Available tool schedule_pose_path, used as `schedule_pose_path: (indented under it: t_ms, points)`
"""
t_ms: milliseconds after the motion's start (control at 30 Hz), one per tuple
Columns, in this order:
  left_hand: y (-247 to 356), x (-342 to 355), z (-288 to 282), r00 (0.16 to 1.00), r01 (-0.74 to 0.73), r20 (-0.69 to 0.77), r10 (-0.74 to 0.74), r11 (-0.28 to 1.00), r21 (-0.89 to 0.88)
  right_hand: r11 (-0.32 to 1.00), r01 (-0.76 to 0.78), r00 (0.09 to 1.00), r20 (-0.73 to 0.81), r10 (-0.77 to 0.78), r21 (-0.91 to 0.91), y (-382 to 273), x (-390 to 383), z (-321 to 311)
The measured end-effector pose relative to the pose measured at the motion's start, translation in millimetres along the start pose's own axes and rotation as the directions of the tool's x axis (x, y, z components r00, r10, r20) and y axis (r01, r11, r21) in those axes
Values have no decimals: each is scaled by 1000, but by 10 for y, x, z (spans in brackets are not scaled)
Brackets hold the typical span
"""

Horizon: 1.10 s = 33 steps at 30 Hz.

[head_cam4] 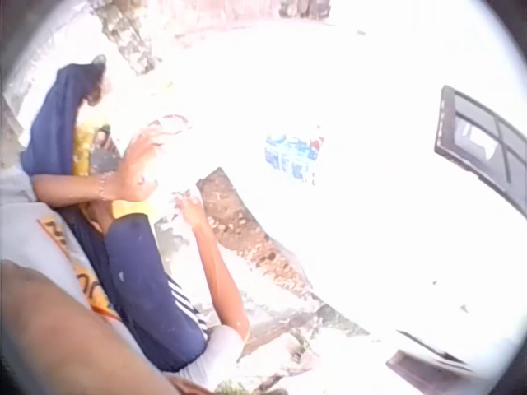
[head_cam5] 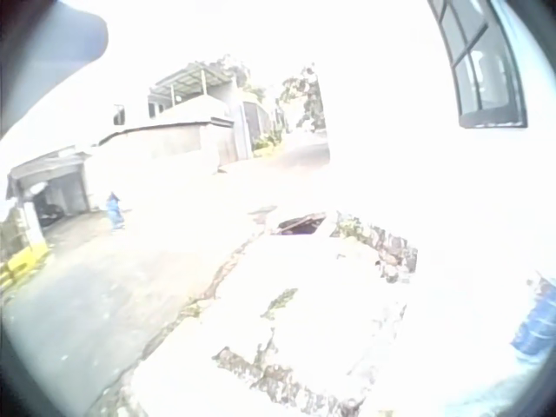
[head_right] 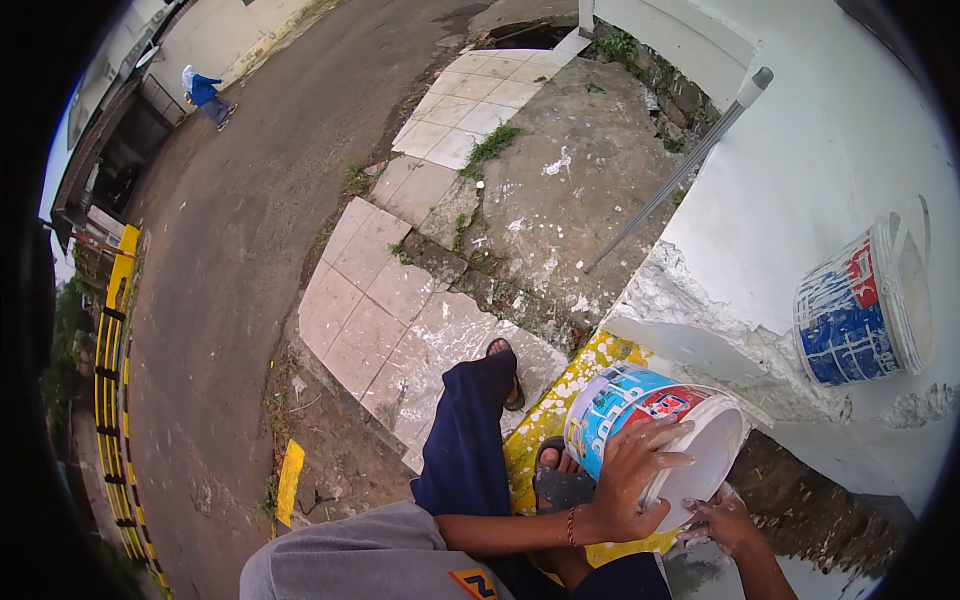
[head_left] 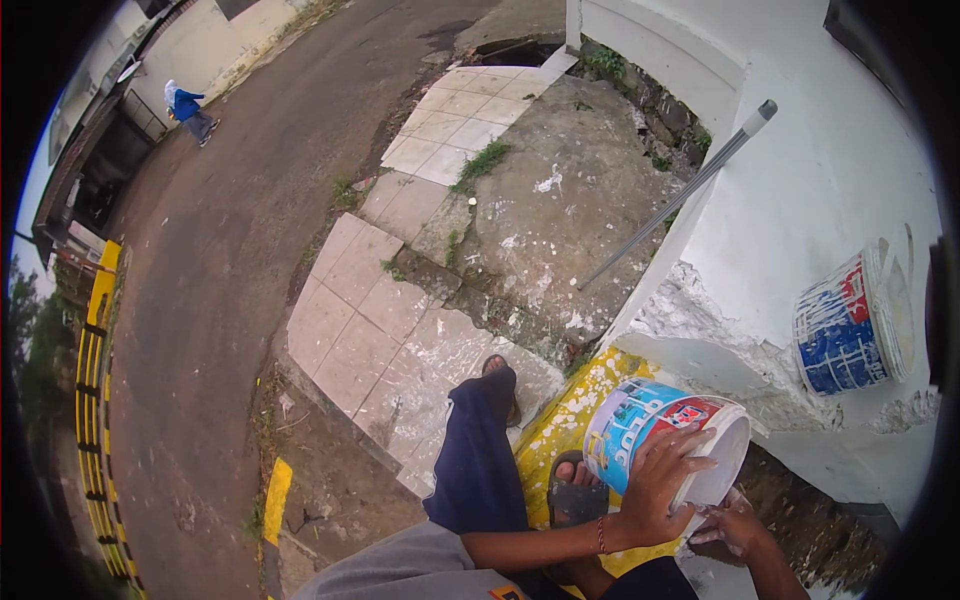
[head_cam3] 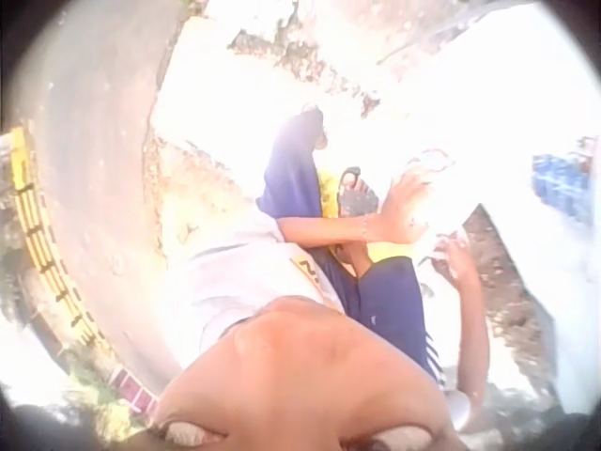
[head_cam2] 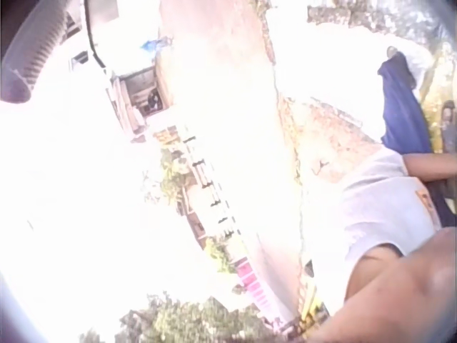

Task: Mixing and applying filler/plaster to a damaged exterior wall next to a canal.

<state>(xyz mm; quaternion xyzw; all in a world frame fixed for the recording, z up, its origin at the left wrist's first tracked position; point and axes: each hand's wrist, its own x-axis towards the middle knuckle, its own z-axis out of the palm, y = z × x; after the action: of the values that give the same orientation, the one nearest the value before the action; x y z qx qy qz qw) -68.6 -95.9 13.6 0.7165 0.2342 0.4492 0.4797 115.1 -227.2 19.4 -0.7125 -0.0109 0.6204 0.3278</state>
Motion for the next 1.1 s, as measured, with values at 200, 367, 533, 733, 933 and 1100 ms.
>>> schedule_pose_path:
  t_ms: [200,367,533,733,933,1100]
  points:
    - [11,-20,18,1000,9,14,-9,1000,-5,993,-5,998,-69,-3,-119,18,109,-39]
    - [30,-48,34,999,20,43,-19,1000,-21,980,25,978,-200,-65,-198,46,106,66]
    - [-2,10,8,999,-44,30,42,998,41,876,24,949,-264,-171,-481,-52,142,169]
    - [-10,123,-68,993,-107,60,103,993,58,331,336,604,-68,-794,-882,-136,307,-33]
    - [-72,93,-10,995,-90,37,90,996,-2,352,381,588,-70,-806,-855,-245,185,9]
    - [-63,112,-29,994,-103,23,102,995,7,261,368,601,14,-799,-892,-341,171,-11]
